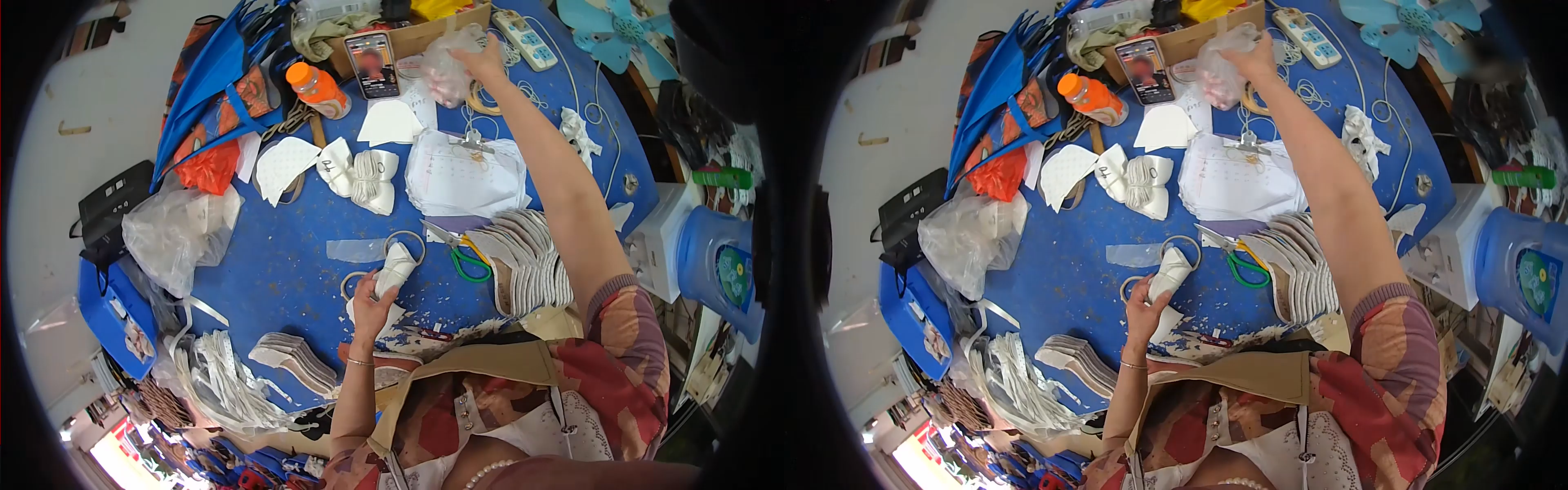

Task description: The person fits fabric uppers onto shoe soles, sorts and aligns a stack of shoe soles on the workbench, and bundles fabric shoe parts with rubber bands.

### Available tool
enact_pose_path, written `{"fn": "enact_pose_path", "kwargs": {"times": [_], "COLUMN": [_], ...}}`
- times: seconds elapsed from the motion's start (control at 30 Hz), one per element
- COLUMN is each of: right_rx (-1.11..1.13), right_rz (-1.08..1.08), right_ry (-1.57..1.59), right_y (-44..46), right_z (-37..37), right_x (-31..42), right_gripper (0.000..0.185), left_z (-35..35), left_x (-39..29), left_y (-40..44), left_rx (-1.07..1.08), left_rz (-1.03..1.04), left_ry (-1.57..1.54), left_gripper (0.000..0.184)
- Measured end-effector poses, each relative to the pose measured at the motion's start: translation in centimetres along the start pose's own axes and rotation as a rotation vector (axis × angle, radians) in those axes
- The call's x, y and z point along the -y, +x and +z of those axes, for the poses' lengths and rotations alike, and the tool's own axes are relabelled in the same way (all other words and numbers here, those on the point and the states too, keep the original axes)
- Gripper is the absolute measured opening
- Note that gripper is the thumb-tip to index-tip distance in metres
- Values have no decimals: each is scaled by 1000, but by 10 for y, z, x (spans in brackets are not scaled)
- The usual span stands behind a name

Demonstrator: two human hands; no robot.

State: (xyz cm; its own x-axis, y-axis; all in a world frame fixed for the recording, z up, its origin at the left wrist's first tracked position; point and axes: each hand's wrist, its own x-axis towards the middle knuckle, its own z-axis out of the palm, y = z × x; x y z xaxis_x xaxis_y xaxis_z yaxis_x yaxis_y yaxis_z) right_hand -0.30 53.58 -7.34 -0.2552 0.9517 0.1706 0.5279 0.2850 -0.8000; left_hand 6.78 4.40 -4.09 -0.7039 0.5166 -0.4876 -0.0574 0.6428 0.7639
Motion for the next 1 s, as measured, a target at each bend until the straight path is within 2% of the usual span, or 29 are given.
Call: {"fn": "enact_pose_path", "kwargs": {"times": [0.07,0.1,0.57,0.63,0.67,0.73,0.9,1.0], "right_rx": [258,268,546,497,535,574,627,1100], "right_rz": [338,333,-35,-190,-171,-207,-362,226], "right_ry": [162,163,367,-193,-204,-174,-72,300], "right_y": [1,2,24,18,2,-32,-124,-230], "right_z": [-4,-7,-37,-43,-45,-55,-107,-140], "right_x": [15,18,45,51,45,41,70,72], "right_gripper": [45,45,17,17,17,18,20,22], "left_z": [2,2,-1,-1,-6,-16,-10,-5], "left_x": [-4,-4,12,24,19,-3,11,26], "left_y": [3,3,8,7,6,-1,-13,-26], "left_rx": [-3,-12,-23,-39,-22,26,-36,-85], "left_rz": [12,7,71,60,75,-208,-82,20], "left_ry": [14,11,-85,-141,-176,-548,-514,-491], "left_gripper": [34,34,39,43,37,31,32,32]}}
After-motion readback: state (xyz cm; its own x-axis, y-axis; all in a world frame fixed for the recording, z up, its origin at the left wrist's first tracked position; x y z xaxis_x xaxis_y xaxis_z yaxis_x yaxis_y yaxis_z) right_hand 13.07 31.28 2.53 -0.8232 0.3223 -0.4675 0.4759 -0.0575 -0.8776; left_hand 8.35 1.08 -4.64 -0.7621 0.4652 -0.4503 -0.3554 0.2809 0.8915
